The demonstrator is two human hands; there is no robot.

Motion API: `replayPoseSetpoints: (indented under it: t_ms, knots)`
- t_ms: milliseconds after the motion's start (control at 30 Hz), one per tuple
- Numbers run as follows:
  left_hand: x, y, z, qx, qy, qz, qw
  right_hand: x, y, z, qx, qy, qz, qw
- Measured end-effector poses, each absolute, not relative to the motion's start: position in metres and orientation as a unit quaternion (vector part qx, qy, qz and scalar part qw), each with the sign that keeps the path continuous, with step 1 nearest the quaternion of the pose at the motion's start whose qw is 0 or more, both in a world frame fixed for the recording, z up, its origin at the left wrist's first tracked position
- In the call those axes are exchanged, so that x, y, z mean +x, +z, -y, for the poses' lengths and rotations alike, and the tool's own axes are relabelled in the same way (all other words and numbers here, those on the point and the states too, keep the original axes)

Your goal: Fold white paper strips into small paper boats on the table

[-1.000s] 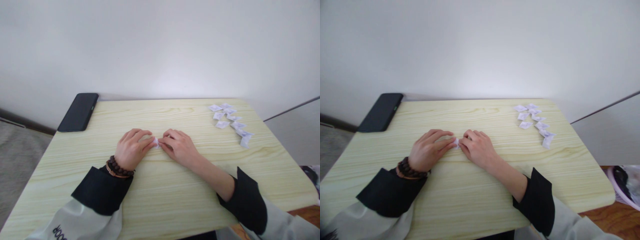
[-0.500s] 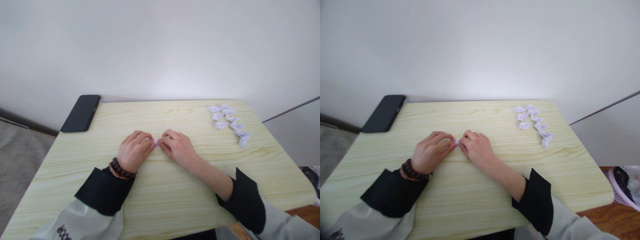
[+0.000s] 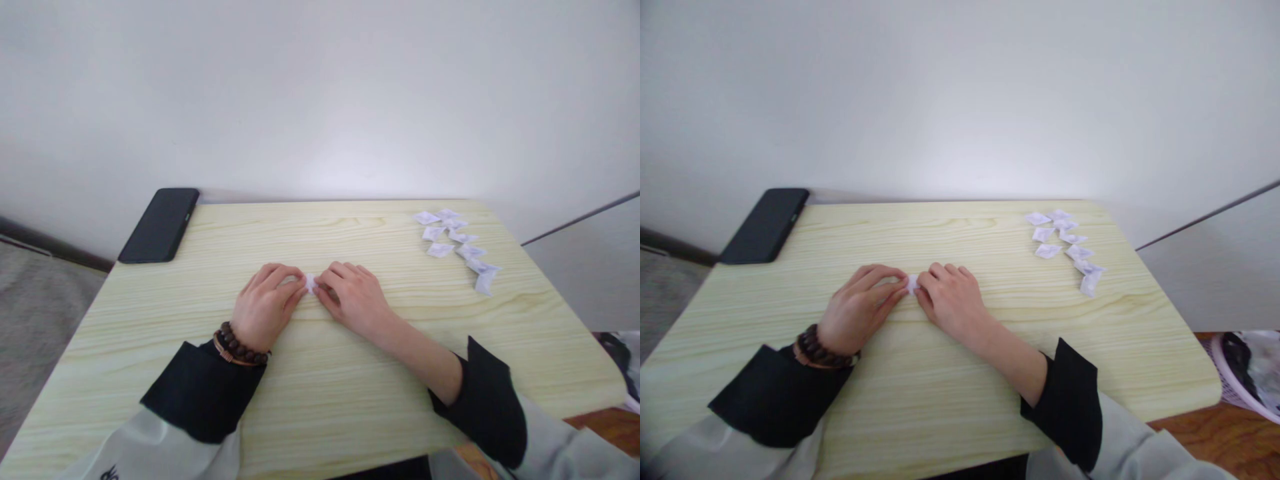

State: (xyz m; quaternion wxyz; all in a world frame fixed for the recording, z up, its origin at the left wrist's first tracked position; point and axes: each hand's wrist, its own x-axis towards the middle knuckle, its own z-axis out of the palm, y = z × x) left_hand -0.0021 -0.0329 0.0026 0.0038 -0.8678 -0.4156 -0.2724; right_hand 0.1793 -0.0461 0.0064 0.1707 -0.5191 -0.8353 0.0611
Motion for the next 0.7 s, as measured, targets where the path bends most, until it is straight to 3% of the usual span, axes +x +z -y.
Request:
replayPoseSetpoints:
  t_ms: [500, 700]
  knots:
    - [-0.003, 0.004, 0.029, -0.855, -0.276, 0.439, -0.022, 0.180, 0.010, 0.039, -0.532, 0.188, 0.801, 0.201]
    - [-0.002, 0.000, 0.030, -0.849, -0.274, 0.452, -0.005, 0.179, 0.002, 0.040, -0.548, 0.179, 0.781, 0.240]
